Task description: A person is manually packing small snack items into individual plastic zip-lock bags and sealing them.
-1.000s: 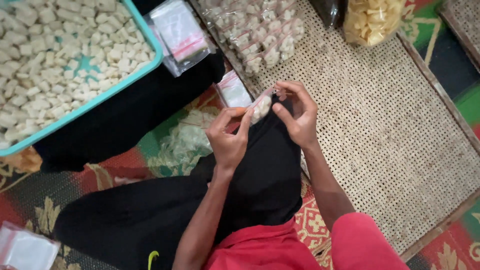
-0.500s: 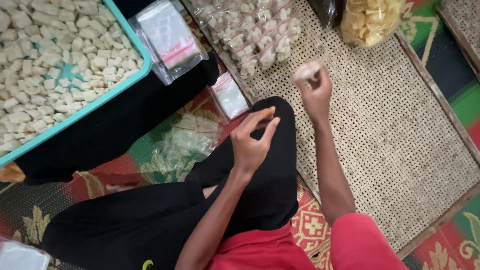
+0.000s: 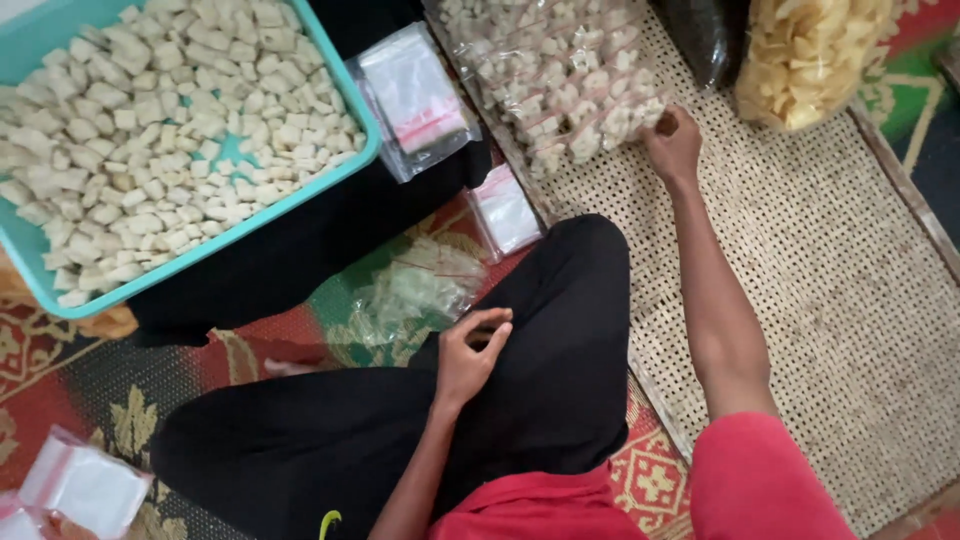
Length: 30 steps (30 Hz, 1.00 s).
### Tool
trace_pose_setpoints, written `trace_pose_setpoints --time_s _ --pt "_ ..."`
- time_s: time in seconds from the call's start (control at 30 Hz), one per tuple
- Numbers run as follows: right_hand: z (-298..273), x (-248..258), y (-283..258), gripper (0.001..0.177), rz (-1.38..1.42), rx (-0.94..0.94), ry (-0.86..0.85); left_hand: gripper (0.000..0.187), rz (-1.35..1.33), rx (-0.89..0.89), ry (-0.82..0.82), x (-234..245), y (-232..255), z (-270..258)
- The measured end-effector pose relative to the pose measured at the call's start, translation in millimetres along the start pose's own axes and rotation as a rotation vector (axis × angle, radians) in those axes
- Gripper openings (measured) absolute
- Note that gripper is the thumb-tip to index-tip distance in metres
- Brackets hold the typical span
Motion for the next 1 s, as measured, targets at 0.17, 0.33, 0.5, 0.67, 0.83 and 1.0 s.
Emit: trace_pose_setpoints --time_s 0.17,0.33,0.5,0.67,0.83,1.0 --pt "-6 -3 -12 0.044 0.275 0.087 0.023 0.021 -0.027 0.024 -0.001 4 -8 -7" --pt "-13 -1 1 0.056 0.288 -0.044 0.057 0.02 -0.075 -0.011 0.01 5 -7 -8" --pt "-42 27 -21 0.053 0.239 -0.007 0.192 0.022 -0.107 -0.056 0.015 9 2 -11" --pt "-64 39 -77 0.045 0.199 0.124 0.172 0.023 -0.134 -0.074 0.016 12 1 -14" --pt "-104 35 -163 0.046 0.263 0.239 0.102 0.024 -0.147 -0.121 0.022 19 17 -20" --pt "-158 7 -238 0.032 0.335 0.432 -0.068 0.025 -0.108 -0.117 0.03 34 14 -24"
Point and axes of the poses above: each hand's wrist, its own z-axis towards the middle knuckle, its own x-axis out of the back of the hand, y = z × x, the point moved 9 cm from there along z, towards the middle knuckle, and after that the axes turned 8 degrees about -z, right-handed, at the moved point
